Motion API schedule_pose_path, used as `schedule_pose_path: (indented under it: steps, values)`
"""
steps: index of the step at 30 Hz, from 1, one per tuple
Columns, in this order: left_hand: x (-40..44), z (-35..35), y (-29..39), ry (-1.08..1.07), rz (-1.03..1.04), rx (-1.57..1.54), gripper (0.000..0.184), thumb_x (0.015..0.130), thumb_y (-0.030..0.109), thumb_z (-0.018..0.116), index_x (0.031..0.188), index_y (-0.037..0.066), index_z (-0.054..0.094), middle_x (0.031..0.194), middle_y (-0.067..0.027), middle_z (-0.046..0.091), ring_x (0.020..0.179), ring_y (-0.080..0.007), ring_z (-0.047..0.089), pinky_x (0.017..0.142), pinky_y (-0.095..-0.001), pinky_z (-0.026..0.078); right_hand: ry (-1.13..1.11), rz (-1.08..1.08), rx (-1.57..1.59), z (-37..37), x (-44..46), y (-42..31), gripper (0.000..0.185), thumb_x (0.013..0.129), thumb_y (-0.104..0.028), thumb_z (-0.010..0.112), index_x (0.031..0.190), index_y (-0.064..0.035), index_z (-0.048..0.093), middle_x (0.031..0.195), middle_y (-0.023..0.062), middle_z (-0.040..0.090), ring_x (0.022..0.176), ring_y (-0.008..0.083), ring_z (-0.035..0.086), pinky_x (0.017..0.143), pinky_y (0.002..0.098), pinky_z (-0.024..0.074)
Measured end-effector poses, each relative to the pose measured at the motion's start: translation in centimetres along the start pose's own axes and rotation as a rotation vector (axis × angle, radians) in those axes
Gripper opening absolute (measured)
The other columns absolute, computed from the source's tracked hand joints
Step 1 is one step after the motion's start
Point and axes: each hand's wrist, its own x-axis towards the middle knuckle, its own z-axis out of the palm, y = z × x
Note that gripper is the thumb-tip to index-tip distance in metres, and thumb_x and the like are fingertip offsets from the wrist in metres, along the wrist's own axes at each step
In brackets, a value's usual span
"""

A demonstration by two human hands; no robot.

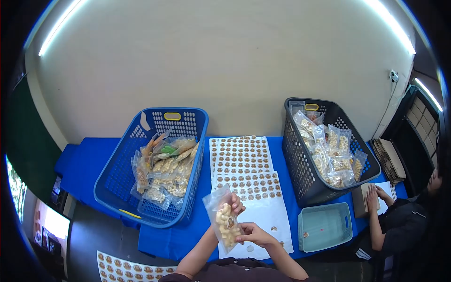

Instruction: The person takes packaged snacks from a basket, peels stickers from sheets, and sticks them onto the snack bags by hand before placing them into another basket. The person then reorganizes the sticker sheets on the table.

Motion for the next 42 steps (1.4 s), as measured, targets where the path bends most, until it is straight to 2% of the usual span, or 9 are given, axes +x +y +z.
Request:
schedule_pose_path:
  steps: [6,13,16,19,22,25,27,32,42]
  values:
    - [-1.3,4.8,1.7,0.291,-0.084,0.138,0.069,0.087,0.056,0.020,0.131,0.003,0.025,0.131,-0.0166,0.035,0.117,-0.0298,0.039,0.097,-0.0420,0.033,0.392,-0.177,-0.081,-2.7,-1.6,-1.7,0.017,0.078,-0.016,0.065,0.086,-0.0024,0.057,0.071,-0.0001,0.057,0.061,0.0048,0.050,0.055,0.0185,0.0397]
    - [-3.8,-5.6,-1.1,0.650,-0.066,1.147,0.068,0.080,0.027,0.060,0.128,-0.001,0.022,0.126,-0.0206,0.036,0.114,-0.0328,0.039,0.094,-0.0393,0.033,0.824,-0.709,0.093,-9.5,-5.3,-11.1,0.030,0.092,-0.029,0.040,0.099,-0.0019,0.050,0.082,0.0057,0.056,0.067,0.0112,0.052,0.059,0.0239,0.0443]
    - [-8.6,-15.8,-3.8,0.666,-0.240,1.844,0.081,0.071,0.031,0.068,0.128,-0.004,0.021,0.121,-0.0254,0.037,0.114,-0.0345,0.038,0.094,-0.0402,0.032,0.911,-0.699,0.200,-10.8,-6.7,-13.6,0.032,0.091,-0.026,0.043,0.107,0.0007,0.048,0.082,0.0075,0.057,0.067,0.0114,0.053,0.063,0.0240,0.0450]
    - [-11.2,-16.9,-5.9,0.851,-0.606,1.805,0.086,0.066,0.031,0.071,0.127,-0.006,0.021,0.119,-0.0272,0.036,0.114,-0.0351,0.036,0.096,-0.0408,0.030,0.818,-0.502,-0.041,-12.2,-6.3,-9.8,0.029,0.088,-0.021,0.051,0.107,-0.0001,0.051,0.084,0.0072,0.058,0.068,0.0108,0.055,0.065,0.0261,0.0451]
    - [-12.3,-16.3,-7.2,0.985,-0.519,1.826,0.085,0.068,0.026,0.069,0.128,-0.005,0.017,0.121,-0.0279,0.034,0.111,-0.0358,0.039,0.092,-0.0382,0.035,0.770,-0.126,-0.222,-14.4,-4.4,-1.3,0.025,0.084,-0.018,0.055,0.103,-0.0012,0.054,0.089,0.0074,0.059,0.075,0.0118,0.056,0.069,0.0259,0.0451]
    - [-13.7,-19.6,-7.6,1.100,-0.318,1.156,0.064,0.073,0.019,0.064,0.123,-0.005,0.031,0.113,-0.0238,0.045,0.102,-0.0326,0.048,0.086,-0.0346,0.040,1.302,-0.040,-0.875,-20.6,-3.7,12.5,0.023,0.078,-0.012,0.057,0.097,0.0018,0.055,0.094,0.0189,0.058,0.084,0.0333,0.057,0.077,0.0372,0.0444]
    - [-12.8,-17.3,-6.7,0.954,-0.157,1.322,0.045,0.076,0.013,0.058,0.114,-0.004,0.042,0.104,-0.0206,0.051,0.094,-0.0306,0.052,0.081,-0.0338,0.042,1.361,0.262,-0.886,-24.2,-4.3,20.2,0.016,0.074,-0.009,0.056,0.088,-0.0006,0.057,0.084,0.0158,0.058,0.081,0.0297,0.055,0.073,0.0366,0.0439]
    - [-9.2,-17.6,-2.7,1.053,0.280,1.613,0.024,0.076,0.002,0.050,0.100,-0.002,0.054,0.092,-0.0184,0.057,0.087,-0.0316,0.055,0.078,-0.0358,0.042,1.381,0.230,-0.954,-22.1,-2.9,20.2,0.017,0.070,-0.006,0.055,0.087,-0.0015,0.058,0.080,0.0150,0.057,0.086,0.0305,0.052,0.076,0.0388,0.0424]
    - [-2.3,-21.0,2.4,1.224,0.354,1.830,0.027,0.076,0.001,0.048,0.103,-0.001,0.052,0.094,-0.0197,0.055,0.090,-0.0353,0.053,0.080,-0.0391,0.040,1.325,0.187,-0.869,-27.7,5.2,17.4,0.021,0.072,-0.004,0.058,0.092,0.0013,0.059,0.083,0.0147,0.061,0.079,0.0286,0.059,0.070,0.0363,0.0466]
